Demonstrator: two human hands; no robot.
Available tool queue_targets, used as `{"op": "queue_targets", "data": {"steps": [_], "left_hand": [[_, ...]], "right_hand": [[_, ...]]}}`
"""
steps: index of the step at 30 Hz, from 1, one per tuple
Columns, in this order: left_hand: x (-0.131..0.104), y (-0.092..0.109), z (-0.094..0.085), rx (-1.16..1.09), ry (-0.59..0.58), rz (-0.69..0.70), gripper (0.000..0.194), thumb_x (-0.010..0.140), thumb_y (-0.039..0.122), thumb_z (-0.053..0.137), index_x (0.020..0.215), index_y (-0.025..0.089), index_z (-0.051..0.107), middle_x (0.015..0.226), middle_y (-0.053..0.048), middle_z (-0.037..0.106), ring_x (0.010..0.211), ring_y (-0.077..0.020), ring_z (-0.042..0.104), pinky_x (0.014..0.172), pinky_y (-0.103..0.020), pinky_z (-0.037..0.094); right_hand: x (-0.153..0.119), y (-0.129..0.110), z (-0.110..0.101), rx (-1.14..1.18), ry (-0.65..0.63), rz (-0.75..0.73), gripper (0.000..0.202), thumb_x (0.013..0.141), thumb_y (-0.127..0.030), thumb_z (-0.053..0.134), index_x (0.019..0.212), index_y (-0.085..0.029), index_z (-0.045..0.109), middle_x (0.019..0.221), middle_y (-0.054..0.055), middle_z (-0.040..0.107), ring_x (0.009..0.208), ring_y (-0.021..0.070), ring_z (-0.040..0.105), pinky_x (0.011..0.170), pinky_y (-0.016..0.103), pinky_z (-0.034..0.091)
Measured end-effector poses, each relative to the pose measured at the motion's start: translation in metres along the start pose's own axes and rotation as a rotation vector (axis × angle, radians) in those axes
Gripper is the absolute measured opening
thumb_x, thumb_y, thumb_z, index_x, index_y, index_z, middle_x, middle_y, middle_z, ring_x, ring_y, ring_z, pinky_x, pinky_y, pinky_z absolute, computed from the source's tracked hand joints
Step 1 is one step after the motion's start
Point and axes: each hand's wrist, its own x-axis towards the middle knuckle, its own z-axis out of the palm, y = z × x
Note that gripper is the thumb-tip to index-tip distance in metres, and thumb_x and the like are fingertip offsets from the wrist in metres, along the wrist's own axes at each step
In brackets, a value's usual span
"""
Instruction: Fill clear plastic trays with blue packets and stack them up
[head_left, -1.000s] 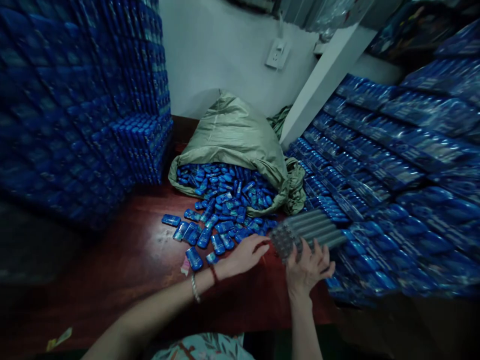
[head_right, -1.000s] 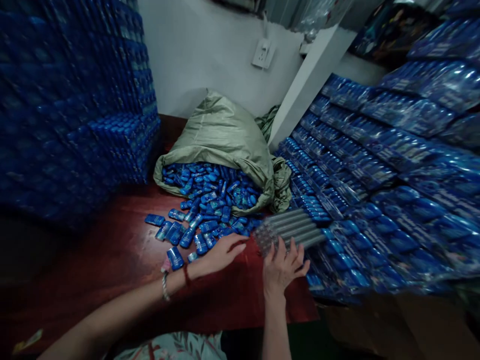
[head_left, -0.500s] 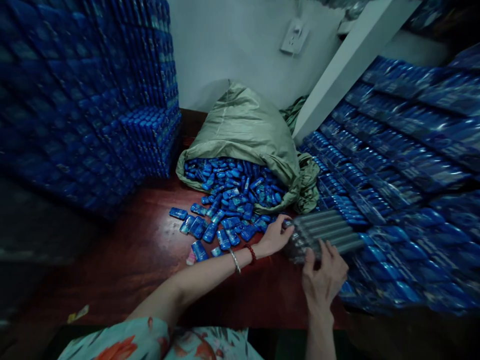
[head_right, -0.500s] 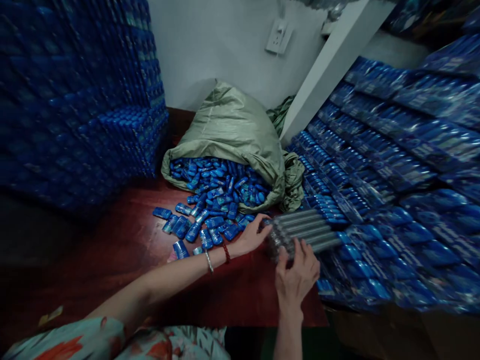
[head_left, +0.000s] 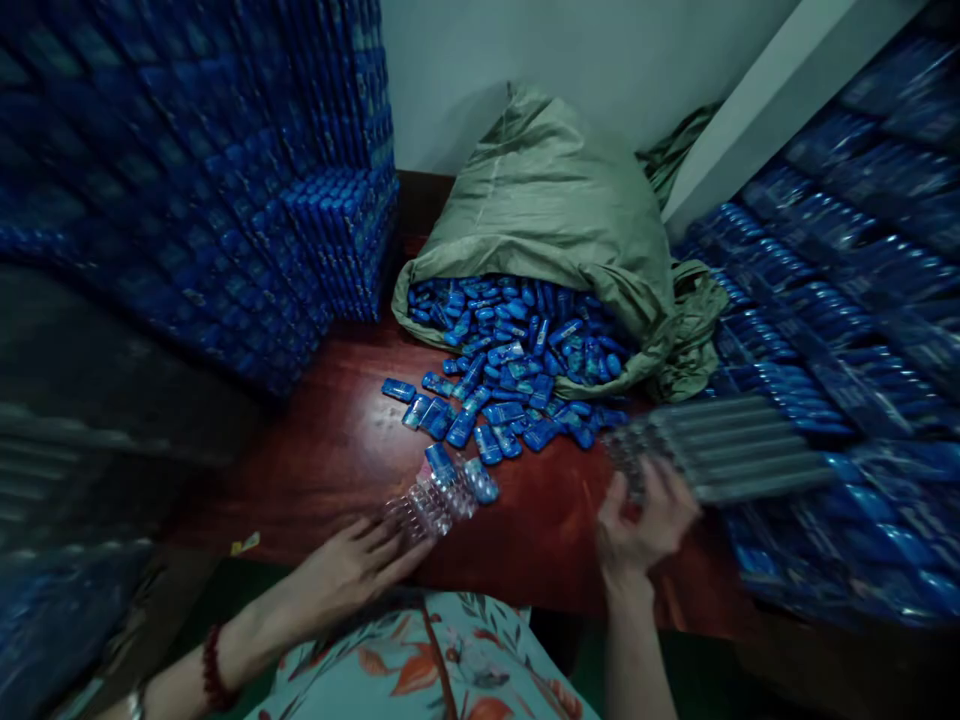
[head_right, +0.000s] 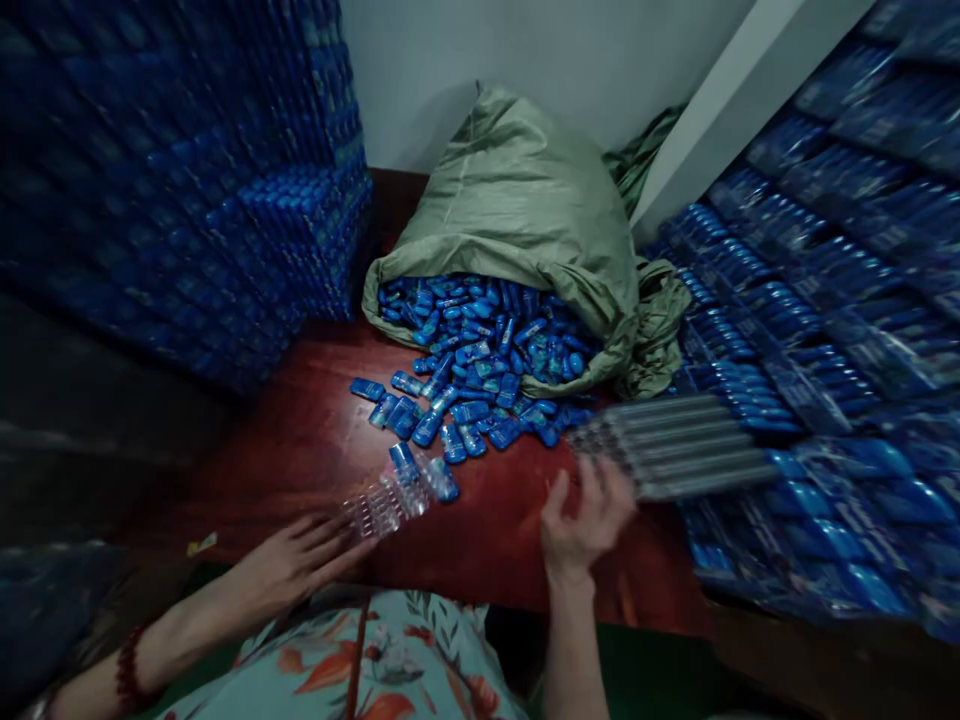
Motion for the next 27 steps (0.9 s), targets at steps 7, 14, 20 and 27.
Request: {"op": "queue_targets", "data": {"steps": [7, 14, 20, 27], "left_hand": [[-0.051, -0.034, 0.037, 0.021, -0.009, 0.059, 0.046, 0.086, 0.004, 0.043, 0.127, 0.024, 0.049, 0.117, -0.007, 0.062, 0.123, -0.0210, 0.047, 0.105, -0.038, 0.034], [-0.058, -0.050, 0.057, -0.016, -0.077, 0.010, 0.024, 0.077, 0.012, 0.054, 0.097, 0.019, 0.065, 0.122, -0.010, 0.056, 0.124, -0.0265, 0.043, 0.102, -0.038, 0.034], [-0.084, -0.046, 0.058, -0.090, -0.094, -0.054, 0.033, 0.073, 0.021, 0.054, 0.106, 0.016, 0.058, 0.109, -0.010, 0.061, 0.113, -0.0273, 0.049, 0.102, -0.040, 0.033], [-0.080, -0.039, 0.074, -0.008, -0.011, -0.152, 0.040, 0.090, 0.017, 0.042, 0.129, 0.021, 0.044, 0.107, -0.009, 0.060, 0.099, -0.0220, 0.052, 0.091, -0.036, 0.036]], "right_hand": [[-0.029, -0.109, 0.045, 0.528, -0.813, -0.167, 0.026, 0.091, -0.027, 0.042, 0.103, -0.022, 0.064, 0.097, 0.006, 0.065, 0.094, 0.0193, 0.056, 0.084, 0.035, 0.044], [-0.014, -0.136, 0.077, 0.361, -1.171, -0.354, 0.046, 0.087, -0.035, 0.053, 0.129, -0.019, 0.046, 0.118, 0.011, 0.058, 0.105, 0.0239, 0.053, 0.087, 0.038, 0.041], [-0.006, -0.115, 0.071, 0.542, -1.138, -0.318, 0.036, 0.090, -0.020, 0.043, 0.125, -0.021, 0.050, 0.116, 0.008, 0.060, 0.104, 0.0180, 0.055, 0.088, 0.033, 0.041], [-0.026, -0.130, 0.053, 0.237, -1.118, -0.709, 0.050, 0.085, -0.019, 0.049, 0.134, -0.022, 0.041, 0.139, 0.015, 0.041, 0.117, 0.0282, 0.043, 0.094, 0.047, 0.034]]}}
